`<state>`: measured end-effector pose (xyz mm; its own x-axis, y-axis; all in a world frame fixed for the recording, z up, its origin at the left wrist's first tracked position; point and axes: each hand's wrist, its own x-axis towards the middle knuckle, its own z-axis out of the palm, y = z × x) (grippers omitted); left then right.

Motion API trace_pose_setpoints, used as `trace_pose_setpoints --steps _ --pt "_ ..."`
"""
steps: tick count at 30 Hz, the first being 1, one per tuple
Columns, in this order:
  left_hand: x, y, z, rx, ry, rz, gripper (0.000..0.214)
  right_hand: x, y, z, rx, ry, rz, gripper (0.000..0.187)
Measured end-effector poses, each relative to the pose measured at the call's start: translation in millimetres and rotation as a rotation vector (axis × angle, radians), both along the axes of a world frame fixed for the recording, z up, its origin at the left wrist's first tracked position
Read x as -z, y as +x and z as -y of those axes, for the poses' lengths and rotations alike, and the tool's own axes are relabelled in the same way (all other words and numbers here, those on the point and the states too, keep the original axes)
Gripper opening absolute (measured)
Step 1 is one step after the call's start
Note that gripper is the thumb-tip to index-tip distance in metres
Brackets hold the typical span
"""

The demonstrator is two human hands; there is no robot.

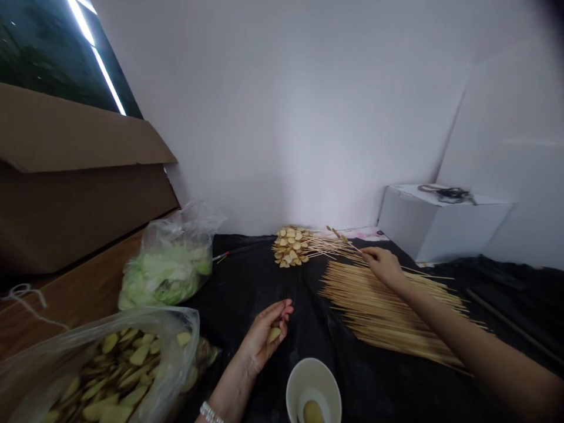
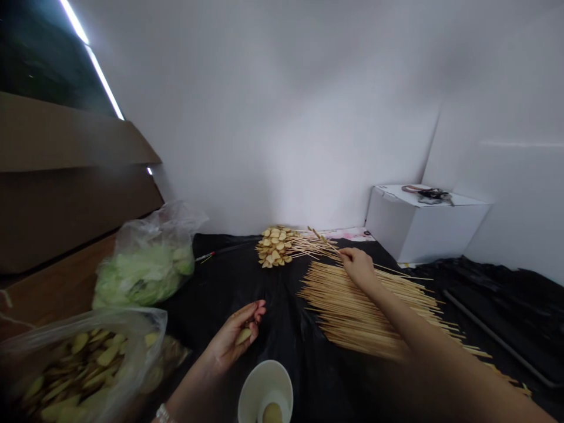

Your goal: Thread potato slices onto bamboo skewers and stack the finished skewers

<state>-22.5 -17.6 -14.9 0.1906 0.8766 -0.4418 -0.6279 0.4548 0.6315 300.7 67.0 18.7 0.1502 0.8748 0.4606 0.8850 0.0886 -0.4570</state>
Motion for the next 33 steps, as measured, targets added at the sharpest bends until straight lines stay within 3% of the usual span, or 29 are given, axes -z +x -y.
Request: trace_pose_setpoints --steps 6,12,19,25,29,33 --pt "4.9 -1 -2 -0.028 -0.024 -0.010 0.021 -10.3 -48 -60 -0.121 0.031 0.093 0.028" --pt "9.2 -5 -1 -0.060 -0.069 0.012 0.022 -14.0 -93 -112 -0.156 0.063 0.167 0.031" --pt "5.9 -5 -1 -0.087 -0.134 0.006 0.018 -7.0 -106 -144 -0.187 0.011 0.236 0.032" --pt "2.0 -6 -2 -0.117 -0.186 0.075 0.017 -7.5 -97 -133 -0.212 0.049 0.245 0.028" --pt "-7.9 -11 -1 -0.112 -0.222 0.196 0.018 -13.3 -88 -100 -0.309 0.067 0.248 0.026" --pt "-14.5 -14 -5 -0.130 -0.212 0.290 0.025 -14.6 -59 -55 -0.359 0.056 0.239 0.023"
